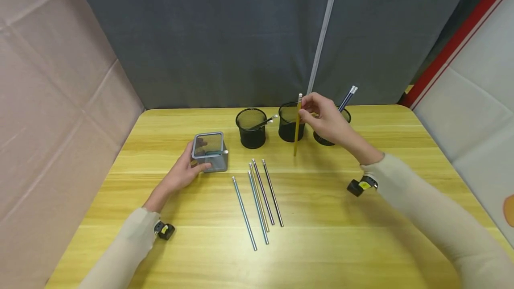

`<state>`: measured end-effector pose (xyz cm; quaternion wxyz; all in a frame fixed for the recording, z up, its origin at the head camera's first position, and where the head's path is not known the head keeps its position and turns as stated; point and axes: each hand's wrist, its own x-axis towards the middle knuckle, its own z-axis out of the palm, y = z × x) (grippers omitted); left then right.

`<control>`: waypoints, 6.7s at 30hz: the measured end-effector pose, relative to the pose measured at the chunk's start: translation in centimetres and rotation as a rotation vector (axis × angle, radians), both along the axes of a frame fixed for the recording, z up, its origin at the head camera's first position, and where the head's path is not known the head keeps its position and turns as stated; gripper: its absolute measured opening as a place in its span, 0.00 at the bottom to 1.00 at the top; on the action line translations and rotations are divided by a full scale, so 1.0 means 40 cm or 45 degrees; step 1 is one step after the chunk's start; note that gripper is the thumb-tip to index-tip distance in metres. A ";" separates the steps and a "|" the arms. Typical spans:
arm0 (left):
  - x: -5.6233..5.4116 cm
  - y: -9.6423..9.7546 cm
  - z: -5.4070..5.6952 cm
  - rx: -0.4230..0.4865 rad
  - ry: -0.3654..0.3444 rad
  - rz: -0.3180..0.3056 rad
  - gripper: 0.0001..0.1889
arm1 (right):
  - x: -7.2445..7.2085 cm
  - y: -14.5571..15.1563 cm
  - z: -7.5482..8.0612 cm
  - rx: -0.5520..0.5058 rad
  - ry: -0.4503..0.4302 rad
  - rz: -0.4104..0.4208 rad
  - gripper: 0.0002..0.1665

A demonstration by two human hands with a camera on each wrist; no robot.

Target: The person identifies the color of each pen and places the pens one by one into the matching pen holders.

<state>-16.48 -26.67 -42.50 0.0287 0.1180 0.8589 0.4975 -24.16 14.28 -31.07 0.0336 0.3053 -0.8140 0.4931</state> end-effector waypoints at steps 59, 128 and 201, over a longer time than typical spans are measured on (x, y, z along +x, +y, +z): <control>0.005 -0.002 -0.004 0.005 -0.014 0.007 0.42 | -0.071 0.010 -0.013 0.031 0.094 -0.127 0.21; 0.001 -0.010 -0.006 0.046 -0.014 -0.003 0.42 | 0.065 -0.052 -0.178 0.293 -0.309 0.420 0.33; 0.001 -0.010 -0.005 0.033 -0.024 0.009 0.42 | 0.078 -0.189 -0.247 0.598 -0.596 0.167 0.07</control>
